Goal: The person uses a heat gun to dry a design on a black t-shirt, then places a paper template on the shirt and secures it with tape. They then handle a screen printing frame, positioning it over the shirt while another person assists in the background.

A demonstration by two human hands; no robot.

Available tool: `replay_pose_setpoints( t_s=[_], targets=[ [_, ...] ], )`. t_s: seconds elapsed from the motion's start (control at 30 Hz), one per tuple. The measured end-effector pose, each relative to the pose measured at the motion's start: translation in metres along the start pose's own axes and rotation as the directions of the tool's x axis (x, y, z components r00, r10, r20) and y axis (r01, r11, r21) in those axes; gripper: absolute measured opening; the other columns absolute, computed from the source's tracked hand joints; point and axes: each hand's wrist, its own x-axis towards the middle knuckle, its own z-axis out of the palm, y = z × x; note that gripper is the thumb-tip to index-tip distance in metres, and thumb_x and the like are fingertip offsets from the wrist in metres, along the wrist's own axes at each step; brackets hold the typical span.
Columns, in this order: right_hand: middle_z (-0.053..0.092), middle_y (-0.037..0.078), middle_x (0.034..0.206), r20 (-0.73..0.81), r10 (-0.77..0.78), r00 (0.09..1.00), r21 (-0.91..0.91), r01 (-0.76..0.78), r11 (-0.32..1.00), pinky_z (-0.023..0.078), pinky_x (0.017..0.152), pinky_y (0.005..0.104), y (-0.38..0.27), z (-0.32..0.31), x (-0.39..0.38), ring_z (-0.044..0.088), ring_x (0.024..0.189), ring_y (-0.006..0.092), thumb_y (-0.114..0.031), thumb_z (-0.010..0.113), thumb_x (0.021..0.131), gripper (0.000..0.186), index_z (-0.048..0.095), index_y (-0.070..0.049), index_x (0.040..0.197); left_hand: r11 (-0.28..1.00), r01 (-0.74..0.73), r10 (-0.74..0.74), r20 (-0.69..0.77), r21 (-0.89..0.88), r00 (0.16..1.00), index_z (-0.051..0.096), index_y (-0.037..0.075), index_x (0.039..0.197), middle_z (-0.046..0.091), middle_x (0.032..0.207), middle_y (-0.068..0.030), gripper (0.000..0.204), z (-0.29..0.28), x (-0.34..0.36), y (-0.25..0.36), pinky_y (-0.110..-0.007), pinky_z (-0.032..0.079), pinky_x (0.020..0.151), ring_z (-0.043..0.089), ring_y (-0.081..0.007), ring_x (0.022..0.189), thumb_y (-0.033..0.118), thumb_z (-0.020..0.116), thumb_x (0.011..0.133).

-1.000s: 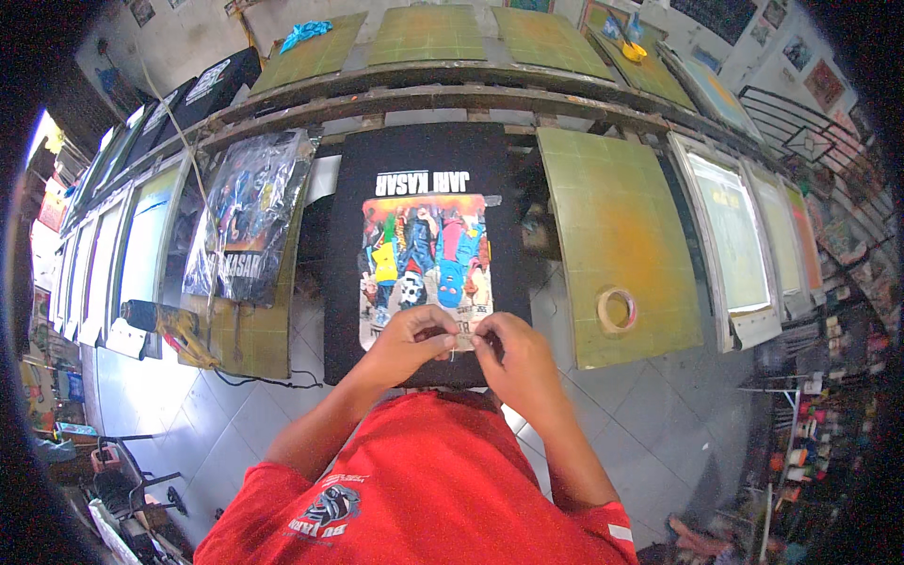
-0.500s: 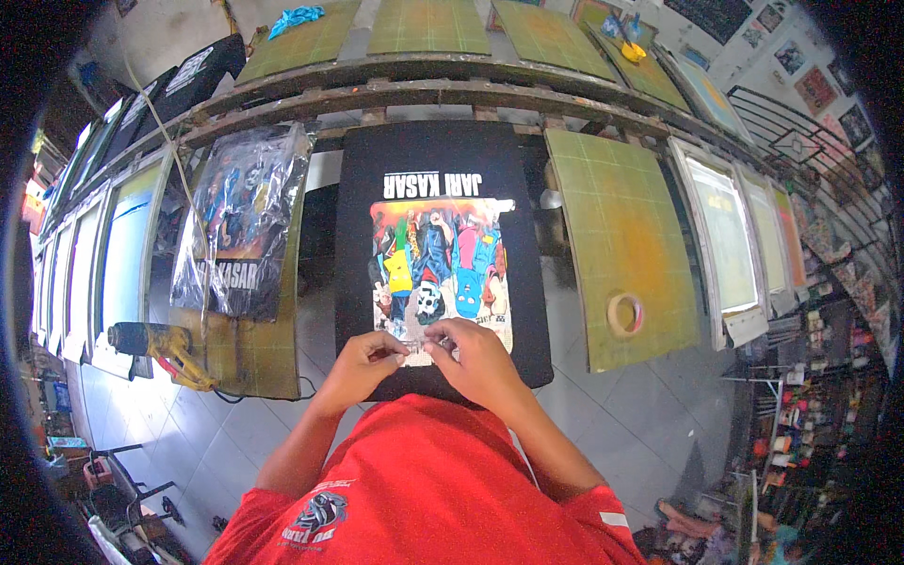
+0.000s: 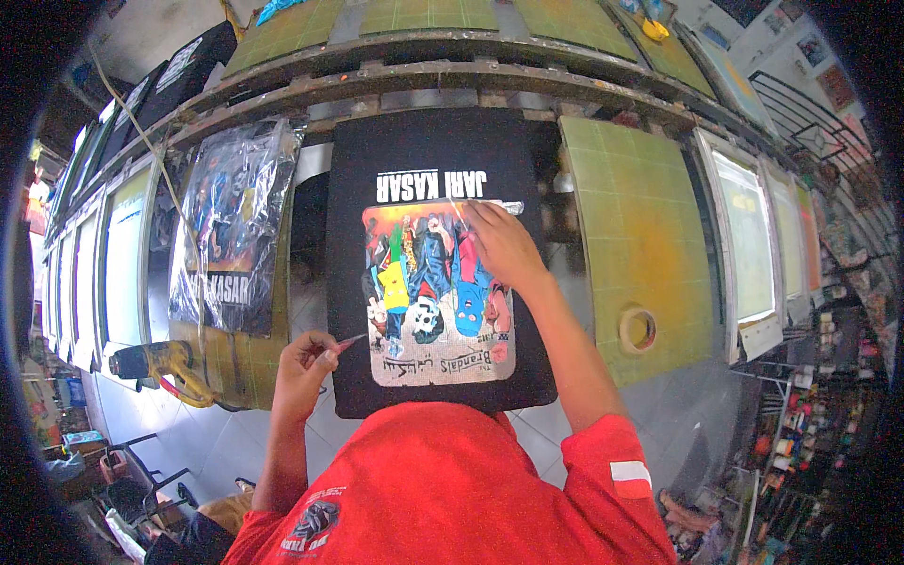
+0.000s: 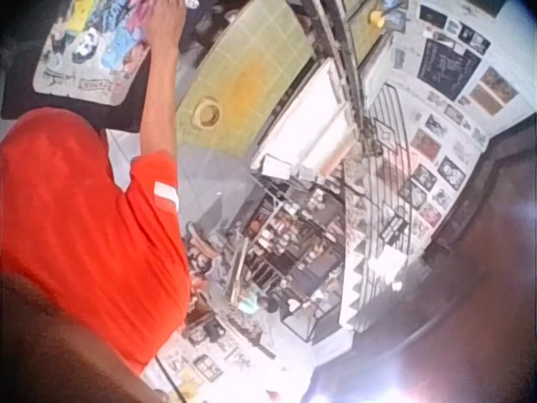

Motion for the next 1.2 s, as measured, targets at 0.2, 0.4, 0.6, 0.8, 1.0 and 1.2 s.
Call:
replay_pose_setpoints(
  t_s=[0.2,0.4,0.6,0.8,1.0,1.2],
  targets=[
    [0.051,0.013,0.130,0.134,-0.054,0.990,-0.023,0.057,0.998,0.036,0.103,0.0382,0.025,0.031,0.012,0.046,0.119,0.0299,-0.004,0.053,0.078,0.047,0.050,0.000,0.124,0.999,0.035,-0.034,-0.039,0.011,0.999,0.057,0.001,0.090,0.051,0.079,0.0020,0.005,-0.005,0.009,-0.002,-0.019,0.034,0.060,0.044,-0.0039,0.070,0.004,0.058,0.087],
    [0.050,0.012,0.131,0.172,-0.065,0.983,-0.075,0.079,0.994,0.037,0.102,0.0379,0.026,0.041,0.013,0.046,0.118,0.0299,-0.004,0.052,0.076,0.047,0.051,0.001,0.123,0.997,0.057,-0.055,-0.058,0.045,0.997,0.058,0.001,0.089,0.053,0.079,0.0006,0.006,-0.003,0.013,-0.004,-0.021,0.037,0.062,0.046,-0.0059,0.071,0.006,0.058,0.086],
    [0.052,0.012,0.128,0.150,-0.046,0.988,-0.102,0.061,0.993,0.039,0.099,0.0389,0.016,0.039,0.013,0.047,0.114,0.0298,-0.006,0.052,0.077,0.046,0.052,0.002,0.122,0.988,0.076,-0.065,-0.079,0.135,0.995,0.060,0.001,0.087,0.058,0.082,-0.0033,0.008,-0.006,0.016,-0.008,-0.024,0.042,0.067,0.052,-0.0101,0.073,0.009,0.059,0.086],
    [0.052,0.014,0.125,0.103,-0.047,0.994,-0.111,0.059,0.992,0.040,0.097,0.0396,0.011,0.044,0.014,0.049,0.110,0.0301,-0.008,0.052,0.077,0.041,0.054,0.001,0.117,0.953,0.022,0.009,-0.102,0.301,0.995,0.059,-0.001,0.086,0.054,0.074,0.0015,0.009,-0.006,0.025,-0.005,-0.022,0.038,0.060,0.046,-0.0046,0.068,0.007,0.060,0.086],
    [0.053,0.013,0.123,0.126,0.017,0.992,-0.086,-0.006,0.996,0.040,0.097,0.0395,0.008,0.045,0.019,0.049,0.111,0.0304,-0.007,0.052,0.080,0.035,0.056,-0.001,0.114,0.843,-0.096,0.134,-0.034,0.530,0.990,0.061,-0.002,0.083,0.055,0.069,-0.0008,0.011,-0.008,0.060,0.021,-0.024,0.039,0.058,0.047,-0.0061,0.064,0.009,0.062,0.083],
    [0.056,0.010,0.119,0.176,0.104,0.979,-0.063,-0.094,0.994,0.040,0.098,0.0378,0.003,0.041,0.028,0.049,0.113,0.0283,-0.008,0.055,0.083,0.029,0.059,-0.003,0.112,0.939,-0.101,0.084,0.067,0.329,0.994,0.062,0.002,0.084,0.051,0.066,0.0023,0.017,-0.025,0.138,0.027,-0.024,0.036,0.055,0.044,-0.0065,0.061,0.019,0.063,0.084]
  ],
)
